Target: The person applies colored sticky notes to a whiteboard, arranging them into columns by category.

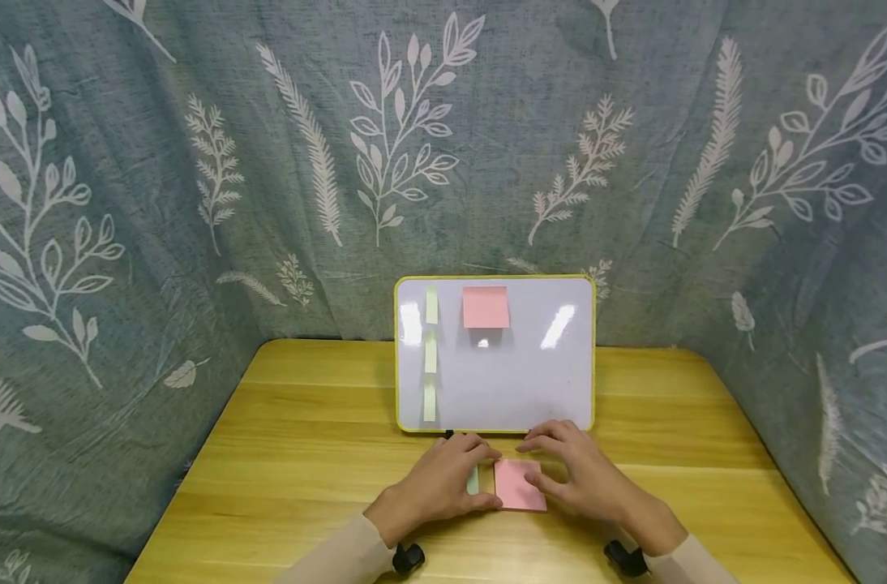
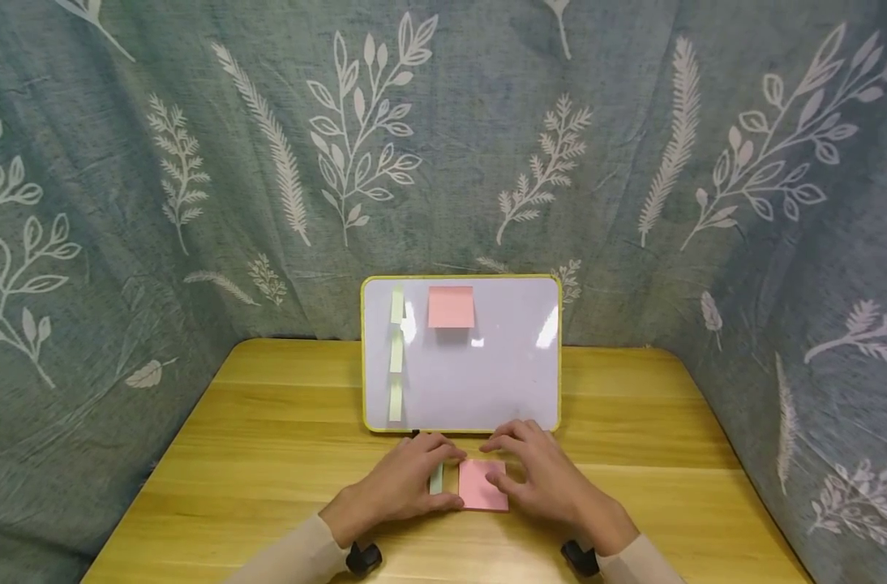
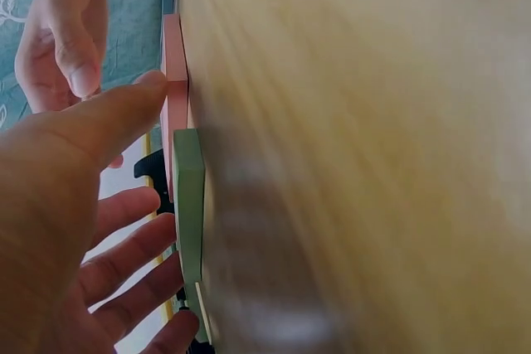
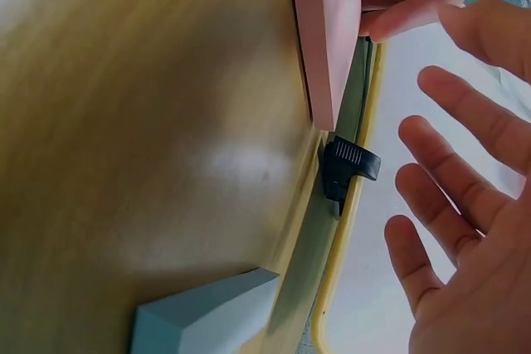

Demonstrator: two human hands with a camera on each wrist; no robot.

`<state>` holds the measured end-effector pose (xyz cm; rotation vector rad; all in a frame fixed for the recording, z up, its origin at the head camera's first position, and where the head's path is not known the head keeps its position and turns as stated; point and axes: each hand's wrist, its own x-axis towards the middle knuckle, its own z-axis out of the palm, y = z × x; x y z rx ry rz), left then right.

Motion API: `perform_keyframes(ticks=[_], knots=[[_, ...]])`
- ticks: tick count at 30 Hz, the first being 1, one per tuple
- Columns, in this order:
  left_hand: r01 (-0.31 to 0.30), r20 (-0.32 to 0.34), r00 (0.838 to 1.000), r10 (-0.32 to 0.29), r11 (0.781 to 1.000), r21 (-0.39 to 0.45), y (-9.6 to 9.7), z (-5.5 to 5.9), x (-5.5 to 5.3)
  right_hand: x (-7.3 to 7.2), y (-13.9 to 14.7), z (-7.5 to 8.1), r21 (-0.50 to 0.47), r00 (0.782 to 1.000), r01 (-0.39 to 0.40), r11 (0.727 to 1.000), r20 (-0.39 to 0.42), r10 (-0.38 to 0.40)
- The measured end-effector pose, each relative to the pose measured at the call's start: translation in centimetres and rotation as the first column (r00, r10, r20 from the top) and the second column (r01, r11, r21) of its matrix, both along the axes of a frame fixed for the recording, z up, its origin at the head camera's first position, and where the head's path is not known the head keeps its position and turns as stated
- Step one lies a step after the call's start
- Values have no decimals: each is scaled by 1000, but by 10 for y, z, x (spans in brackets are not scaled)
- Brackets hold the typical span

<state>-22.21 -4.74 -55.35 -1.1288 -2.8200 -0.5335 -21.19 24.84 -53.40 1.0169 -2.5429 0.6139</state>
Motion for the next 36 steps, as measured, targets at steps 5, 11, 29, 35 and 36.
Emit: perform_keyframes(ticks=[5, 11, 29, 35, 36], knots=[[-5, 7, 1000, 6, 1000, -13, 2, 0, 0, 3, 1, -3, 32, 1000, -16, 999, 26, 15], [-8, -5, 1000, 7, 999, -33, 2, 0, 1, 7, 1, -3, 77, 992, -25, 997, 124, 15], [-26, 26, 999, 26, 999, -27, 2, 0, 2, 13, -1, -7, 143, 991, -63, 988, 126, 45], [-20, 26, 999, 20, 1000, -9, 3, -1, 1, 11, -2, -9, 141, 992, -62, 988, 116, 45], [-20, 27, 999, 20, 1000, -6, 3, -1, 0, 11, -2, -9, 143, 992, -59, 988, 120, 42]])
